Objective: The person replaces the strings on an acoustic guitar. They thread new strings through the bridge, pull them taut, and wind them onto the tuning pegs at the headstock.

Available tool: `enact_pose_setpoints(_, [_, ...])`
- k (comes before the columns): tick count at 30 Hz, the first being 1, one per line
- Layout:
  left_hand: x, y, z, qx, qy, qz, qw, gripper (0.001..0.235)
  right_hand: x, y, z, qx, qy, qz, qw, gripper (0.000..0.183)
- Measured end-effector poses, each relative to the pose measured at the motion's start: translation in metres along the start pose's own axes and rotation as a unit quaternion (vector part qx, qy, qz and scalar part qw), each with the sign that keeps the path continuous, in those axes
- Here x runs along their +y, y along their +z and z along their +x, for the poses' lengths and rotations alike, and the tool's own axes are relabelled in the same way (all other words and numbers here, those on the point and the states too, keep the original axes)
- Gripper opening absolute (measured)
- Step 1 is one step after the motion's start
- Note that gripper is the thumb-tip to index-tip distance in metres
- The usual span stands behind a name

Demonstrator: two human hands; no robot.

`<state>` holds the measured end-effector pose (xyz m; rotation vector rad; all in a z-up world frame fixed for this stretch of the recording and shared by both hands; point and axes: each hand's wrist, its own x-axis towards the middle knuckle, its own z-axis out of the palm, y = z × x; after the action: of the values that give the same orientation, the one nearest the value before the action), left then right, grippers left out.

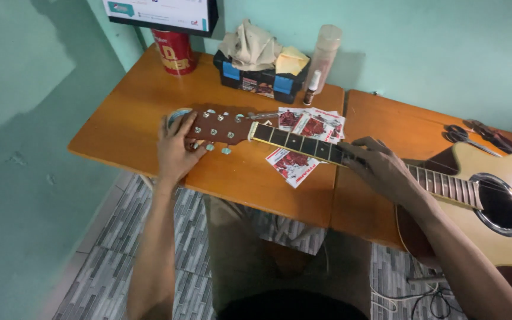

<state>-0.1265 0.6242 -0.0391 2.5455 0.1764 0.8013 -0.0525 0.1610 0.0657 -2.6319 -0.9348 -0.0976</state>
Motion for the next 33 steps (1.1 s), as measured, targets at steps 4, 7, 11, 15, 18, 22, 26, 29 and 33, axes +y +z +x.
enact_pose_setpoints(4, [0.013, -0.005, -0.006, -0.012, -0.047, -0.022, 0.999, 0.081, -0.001, 0.015, 0.03, -0.034, 0.013, 0.018, 0.999, 0.036])
enact_pose_setpoints(7, [0.012, -0.001, -0.005, 0.014, -0.05, -0.036, 0.998, 0.078, 0.001, 0.022, 0.05, -0.059, 0.103, -0.058, 0.991, 0.037])
enact_pose_setpoints(11, [0.008, 0.005, -0.009, 0.012, -0.047, 0.0, 0.999, 0.081, -0.074, -0.021, 0.064, -0.205, 0.165, -0.197, 0.944, 0.033])
enact_pose_setpoints(15, [0.007, 0.004, -0.008, 0.013, -0.044, 0.009, 0.999, 0.08, -0.102, -0.035, 0.097, -0.165, -0.008, 0.072, 0.984, 0.039])
enact_pose_setpoints(18, [0.008, 0.002, -0.01, 0.019, -0.043, -0.001, 0.999, 0.079, -0.143, -0.034, 0.112, -0.099, 0.025, 0.346, 0.933, 0.027])
enact_pose_setpoints(22, [0.002, 0.008, -0.01, 0.024, -0.034, 0.0, 0.999, 0.083, -0.156, -0.017, 0.142, -0.058, 0.006, 0.475, 0.878, 0.027])
enact_pose_setpoints(26, [-0.001, 0.012, -0.009, 0.016, -0.041, 0.0, 0.999, 0.082, -0.186, -0.033, 0.155, -0.073, -0.022, 0.458, 0.886, 0.032])
enact_pose_setpoints(29, [0.003, 0.006, -0.011, 0.013, -0.042, -0.02, 0.999, 0.082, -0.194, -0.038, 0.159, -0.141, -0.008, 0.397, 0.907, 0.044])
enact_pose_setpoints(33, [0.007, -0.002, -0.011, 0.01, -0.032, -0.056, 0.998, 0.097, -0.192, -0.025, 0.167, -0.26, 0.046, 0.354, 0.897, 0.054])
